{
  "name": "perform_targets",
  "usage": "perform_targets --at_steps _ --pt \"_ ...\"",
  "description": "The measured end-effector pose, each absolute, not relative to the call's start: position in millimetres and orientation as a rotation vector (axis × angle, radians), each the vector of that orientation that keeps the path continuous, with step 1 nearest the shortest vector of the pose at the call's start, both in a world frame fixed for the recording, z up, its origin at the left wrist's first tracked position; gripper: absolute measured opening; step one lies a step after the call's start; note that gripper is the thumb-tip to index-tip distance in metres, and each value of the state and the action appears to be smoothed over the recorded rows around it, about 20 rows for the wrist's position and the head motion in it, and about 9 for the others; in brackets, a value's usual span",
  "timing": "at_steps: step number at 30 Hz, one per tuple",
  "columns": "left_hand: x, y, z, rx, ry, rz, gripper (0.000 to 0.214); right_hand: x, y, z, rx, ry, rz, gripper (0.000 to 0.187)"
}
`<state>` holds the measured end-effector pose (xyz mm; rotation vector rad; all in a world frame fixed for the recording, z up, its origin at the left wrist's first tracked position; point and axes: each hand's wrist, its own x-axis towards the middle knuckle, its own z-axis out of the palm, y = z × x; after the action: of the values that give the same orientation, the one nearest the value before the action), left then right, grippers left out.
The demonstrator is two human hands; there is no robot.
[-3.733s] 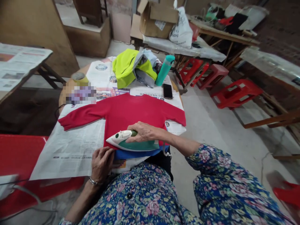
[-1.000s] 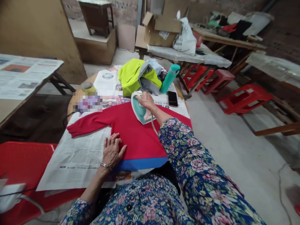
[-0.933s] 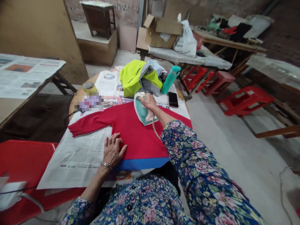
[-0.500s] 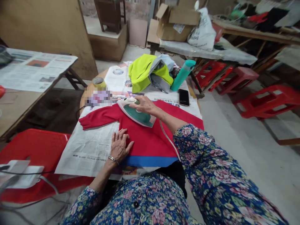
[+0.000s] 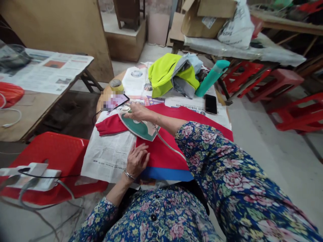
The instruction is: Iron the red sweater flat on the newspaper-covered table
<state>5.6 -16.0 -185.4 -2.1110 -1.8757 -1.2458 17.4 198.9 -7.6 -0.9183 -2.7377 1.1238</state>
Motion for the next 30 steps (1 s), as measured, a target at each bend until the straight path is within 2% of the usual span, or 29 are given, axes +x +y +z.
perform_targets --at_steps 7,12,19,25,30 --pt "4.5 -21.8 -185.9 -2.075 -1.799 -1.295 0.022 -4.2 183.7 -12.6 -0.765 -2.986 0.744 0.023" --pt "3.2 -19.1 -187.8 -2.058 -1.767 -1.239 0.029 -10.8 163.7 -11.3 -0.646 -3.031 0.75 0.023" --pt "-2.1 -16.7 -190.1 -2.035 -1.783 -1.312 0.028 4.1 152.9 0.2 -0.274 -3.113 0.817 0.022" --pt "-7.6 -10.9 -189.7 -2.06 -1.794 -1.349 0.037 42.9 160.7 5.2 -0.683 -2.879 0.916 0.022" --pt "-11.4 -9.3 -188.4 -2.056 -1.868 -1.372 0.033 102.0 166.8 2.4 -1.066 -2.614 0.959 0.023"
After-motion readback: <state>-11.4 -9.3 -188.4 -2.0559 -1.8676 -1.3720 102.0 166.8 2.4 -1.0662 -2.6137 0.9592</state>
